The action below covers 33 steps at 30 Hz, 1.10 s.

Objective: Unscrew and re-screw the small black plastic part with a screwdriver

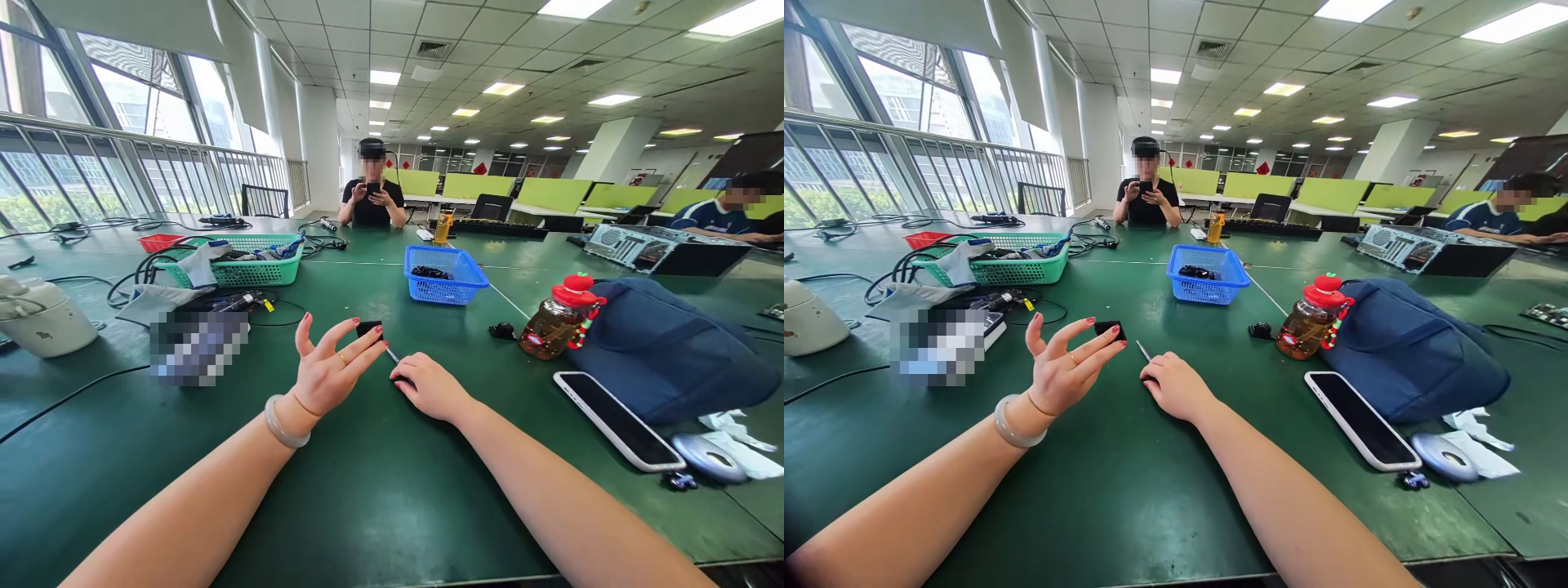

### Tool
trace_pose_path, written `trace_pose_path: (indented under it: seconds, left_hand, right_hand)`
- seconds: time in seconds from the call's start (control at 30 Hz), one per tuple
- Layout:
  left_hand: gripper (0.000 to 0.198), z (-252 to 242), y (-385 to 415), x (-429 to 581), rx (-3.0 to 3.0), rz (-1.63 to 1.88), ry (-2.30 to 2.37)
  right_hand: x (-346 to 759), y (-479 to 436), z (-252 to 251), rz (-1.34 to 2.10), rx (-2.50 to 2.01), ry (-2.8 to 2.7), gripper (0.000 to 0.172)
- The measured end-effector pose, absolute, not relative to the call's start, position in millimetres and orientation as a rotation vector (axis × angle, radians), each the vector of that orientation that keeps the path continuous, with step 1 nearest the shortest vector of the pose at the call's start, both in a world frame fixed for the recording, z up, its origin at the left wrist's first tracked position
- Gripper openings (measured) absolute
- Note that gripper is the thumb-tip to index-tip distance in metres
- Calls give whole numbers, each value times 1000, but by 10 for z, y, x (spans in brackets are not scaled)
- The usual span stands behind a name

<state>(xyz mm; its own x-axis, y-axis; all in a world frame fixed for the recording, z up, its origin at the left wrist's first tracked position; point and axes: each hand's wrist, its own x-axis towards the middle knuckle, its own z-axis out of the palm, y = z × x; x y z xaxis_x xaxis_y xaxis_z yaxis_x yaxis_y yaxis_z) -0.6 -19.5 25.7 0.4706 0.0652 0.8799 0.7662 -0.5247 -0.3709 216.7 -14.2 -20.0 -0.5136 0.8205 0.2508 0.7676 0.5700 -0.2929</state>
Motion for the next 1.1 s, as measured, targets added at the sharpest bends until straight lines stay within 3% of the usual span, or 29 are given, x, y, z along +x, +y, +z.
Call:
trace_pose_path:
  seconds: [0.53, 0.73, 1.1]
  left_hand:
    - [33, 239, -234, 30, -1895, -1134, -611]
    - [23, 230, -112, 38, -1901, -1134, -754]
    - [33, 189, -159, 6, -1897, -1057, -716]
  right_hand:
    - [2156, -119, -213, 162, -1270, -2460, 16]
    - [2149, -122, -208, 169, -1293, -2445, 15]
    - [2144, -130, -194, 159, -1300, -2464, 17]
